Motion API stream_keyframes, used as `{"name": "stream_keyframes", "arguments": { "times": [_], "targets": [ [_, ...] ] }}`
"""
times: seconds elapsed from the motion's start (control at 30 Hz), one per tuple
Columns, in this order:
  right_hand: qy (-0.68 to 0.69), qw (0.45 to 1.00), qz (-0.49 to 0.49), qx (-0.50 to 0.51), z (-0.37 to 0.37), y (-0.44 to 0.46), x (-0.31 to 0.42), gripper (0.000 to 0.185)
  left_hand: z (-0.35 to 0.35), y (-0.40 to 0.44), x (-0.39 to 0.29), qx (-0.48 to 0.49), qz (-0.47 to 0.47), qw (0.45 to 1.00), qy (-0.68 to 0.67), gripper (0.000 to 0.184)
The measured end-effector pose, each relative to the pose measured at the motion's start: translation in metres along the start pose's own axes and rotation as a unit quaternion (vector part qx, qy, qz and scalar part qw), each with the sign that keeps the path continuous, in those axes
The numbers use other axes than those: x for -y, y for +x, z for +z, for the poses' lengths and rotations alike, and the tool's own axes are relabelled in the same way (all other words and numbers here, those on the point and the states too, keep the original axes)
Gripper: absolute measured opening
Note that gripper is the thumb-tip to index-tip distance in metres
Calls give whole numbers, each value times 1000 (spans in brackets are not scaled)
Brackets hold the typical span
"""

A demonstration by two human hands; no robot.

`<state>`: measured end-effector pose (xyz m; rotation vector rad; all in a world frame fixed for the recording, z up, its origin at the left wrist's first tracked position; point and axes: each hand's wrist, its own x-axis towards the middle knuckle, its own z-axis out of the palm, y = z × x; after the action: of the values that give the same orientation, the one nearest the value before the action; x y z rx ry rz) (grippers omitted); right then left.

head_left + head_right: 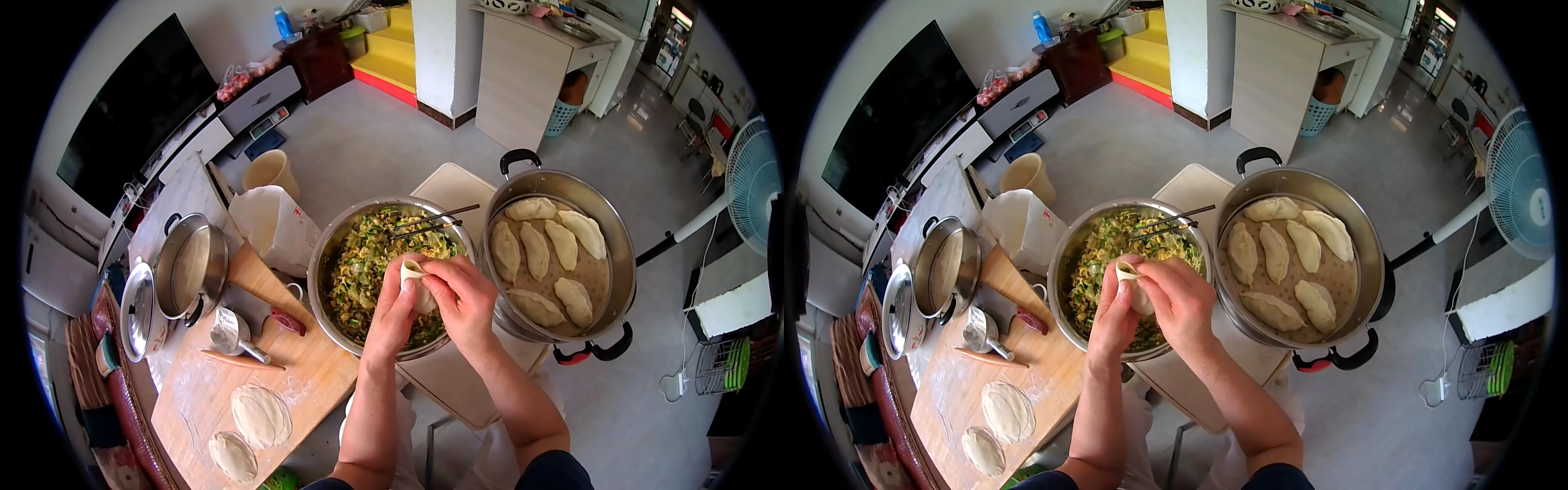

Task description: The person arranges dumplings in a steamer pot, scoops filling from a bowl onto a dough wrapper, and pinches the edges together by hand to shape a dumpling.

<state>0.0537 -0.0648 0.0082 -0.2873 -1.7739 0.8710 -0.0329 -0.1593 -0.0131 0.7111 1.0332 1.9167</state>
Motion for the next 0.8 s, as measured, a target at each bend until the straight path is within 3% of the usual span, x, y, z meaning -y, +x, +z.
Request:
{"name": "stream_keyframes", "arguments": {
  "times": [0.3,0.5,0.8],
  "targets": [
    [-26,1000,-5,8,-1,1,-2,15,-4,3,3,12,-5,999,36,58],
    [-14,998,51,18,-7,3,1,21,-8,0,0,27,-38,998,-42,65],
    [-12,999,38,17,-5,1,-5,18,-6,-1,2,33,-62,998,-3,66]
  ]
}}
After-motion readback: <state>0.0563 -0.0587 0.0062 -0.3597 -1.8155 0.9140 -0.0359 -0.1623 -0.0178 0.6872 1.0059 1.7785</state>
